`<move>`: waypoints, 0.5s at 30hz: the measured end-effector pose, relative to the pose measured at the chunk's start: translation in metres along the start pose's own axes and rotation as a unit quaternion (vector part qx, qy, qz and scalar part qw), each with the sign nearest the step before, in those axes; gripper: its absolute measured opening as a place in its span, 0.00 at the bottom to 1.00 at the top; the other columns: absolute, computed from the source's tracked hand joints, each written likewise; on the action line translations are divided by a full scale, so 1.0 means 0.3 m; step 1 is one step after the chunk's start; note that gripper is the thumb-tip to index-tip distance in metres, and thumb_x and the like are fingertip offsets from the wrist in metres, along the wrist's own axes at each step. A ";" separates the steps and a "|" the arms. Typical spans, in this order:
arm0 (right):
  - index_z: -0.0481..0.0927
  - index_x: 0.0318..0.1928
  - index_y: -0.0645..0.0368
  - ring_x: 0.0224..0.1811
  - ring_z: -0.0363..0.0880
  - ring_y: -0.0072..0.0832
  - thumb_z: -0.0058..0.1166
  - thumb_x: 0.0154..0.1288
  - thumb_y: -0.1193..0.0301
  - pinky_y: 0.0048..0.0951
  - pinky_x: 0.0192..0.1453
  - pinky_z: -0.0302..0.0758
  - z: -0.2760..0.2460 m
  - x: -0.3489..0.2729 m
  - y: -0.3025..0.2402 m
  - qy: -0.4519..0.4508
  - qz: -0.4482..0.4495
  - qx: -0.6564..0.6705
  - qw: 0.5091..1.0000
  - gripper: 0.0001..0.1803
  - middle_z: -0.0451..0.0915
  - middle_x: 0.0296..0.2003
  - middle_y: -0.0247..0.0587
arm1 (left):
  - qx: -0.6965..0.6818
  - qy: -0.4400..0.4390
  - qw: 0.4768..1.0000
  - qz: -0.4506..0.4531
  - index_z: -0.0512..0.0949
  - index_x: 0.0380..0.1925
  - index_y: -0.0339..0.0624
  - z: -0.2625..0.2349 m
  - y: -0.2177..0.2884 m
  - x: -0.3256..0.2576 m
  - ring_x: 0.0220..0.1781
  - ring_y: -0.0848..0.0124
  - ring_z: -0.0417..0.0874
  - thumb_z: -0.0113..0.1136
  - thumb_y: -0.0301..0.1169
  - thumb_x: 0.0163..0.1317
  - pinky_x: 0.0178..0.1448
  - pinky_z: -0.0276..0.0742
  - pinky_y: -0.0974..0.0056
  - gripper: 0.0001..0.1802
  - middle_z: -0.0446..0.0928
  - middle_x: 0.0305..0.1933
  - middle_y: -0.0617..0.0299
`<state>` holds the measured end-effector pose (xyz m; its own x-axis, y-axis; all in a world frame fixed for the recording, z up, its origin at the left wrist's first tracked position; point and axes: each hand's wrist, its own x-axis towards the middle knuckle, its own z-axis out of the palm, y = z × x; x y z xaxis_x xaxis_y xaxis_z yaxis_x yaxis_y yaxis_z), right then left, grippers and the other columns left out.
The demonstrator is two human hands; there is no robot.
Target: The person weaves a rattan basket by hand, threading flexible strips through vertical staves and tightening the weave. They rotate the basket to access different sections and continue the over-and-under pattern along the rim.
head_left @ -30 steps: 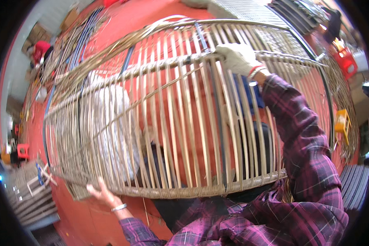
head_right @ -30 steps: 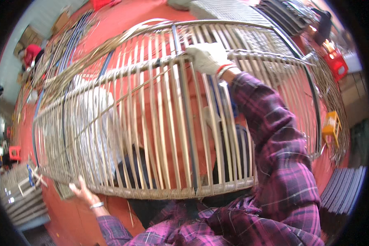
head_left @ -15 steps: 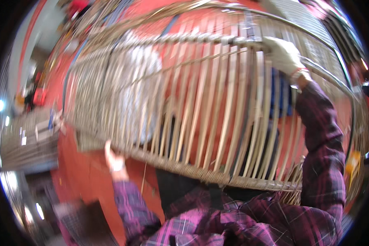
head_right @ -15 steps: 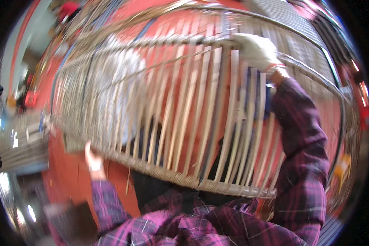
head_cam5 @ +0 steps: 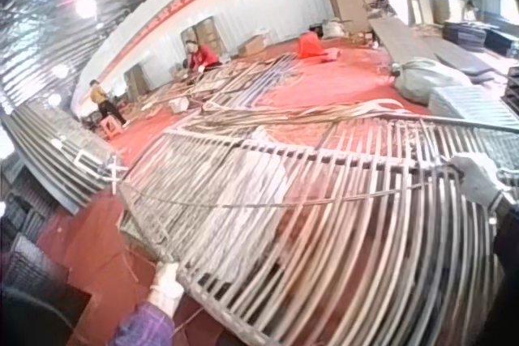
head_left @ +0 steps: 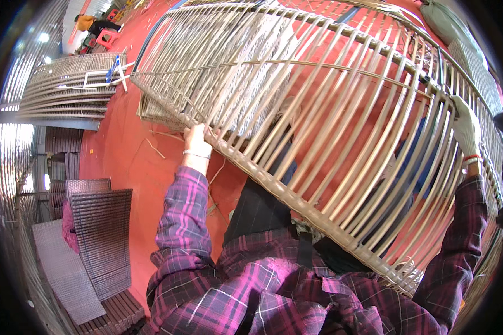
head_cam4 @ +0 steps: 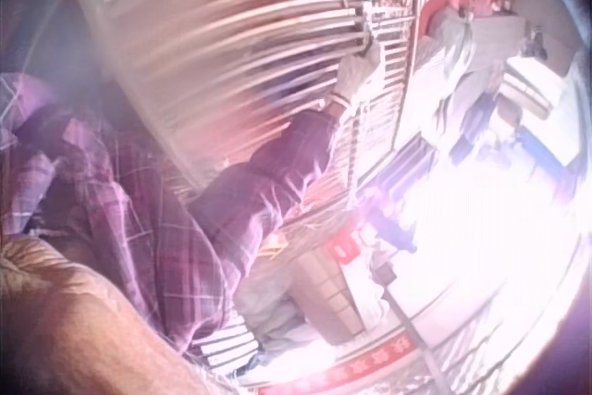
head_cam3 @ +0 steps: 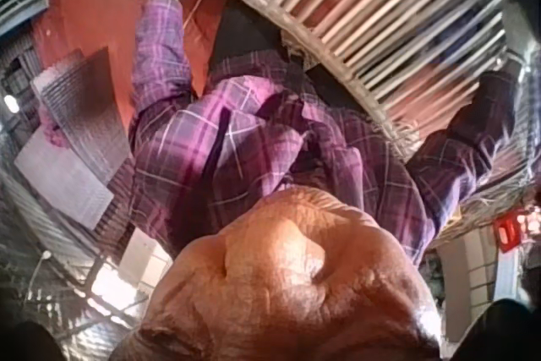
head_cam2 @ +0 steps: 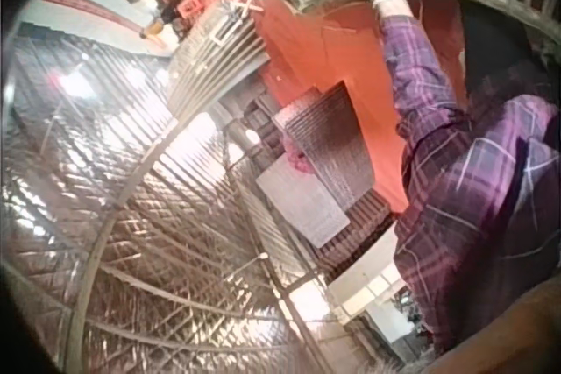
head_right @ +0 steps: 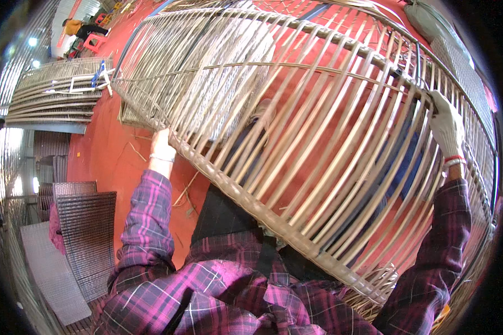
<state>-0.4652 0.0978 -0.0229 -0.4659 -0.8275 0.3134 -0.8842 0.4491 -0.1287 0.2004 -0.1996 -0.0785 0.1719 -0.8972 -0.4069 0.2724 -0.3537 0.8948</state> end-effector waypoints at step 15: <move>0.79 0.61 0.50 0.41 0.84 0.31 0.53 0.70 0.74 0.36 0.45 0.78 0.030 -0.046 0.538 0.058 0.066 0.107 0.990 0.20 0.85 0.48 0.43 | -0.048 -0.062 0.962 -0.261 0.78 0.48 0.43 0.064 -0.249 -0.884 0.40 0.67 0.83 0.53 0.23 0.65 0.43 0.81 0.59 0.12 0.81 0.42 0.63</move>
<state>-0.6018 0.1787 -0.0564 -0.5822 -0.7165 0.3842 -0.8083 0.4594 -0.3681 0.1163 0.0596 -0.0340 -0.1253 -0.6300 -0.7664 0.3785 -0.7444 0.5501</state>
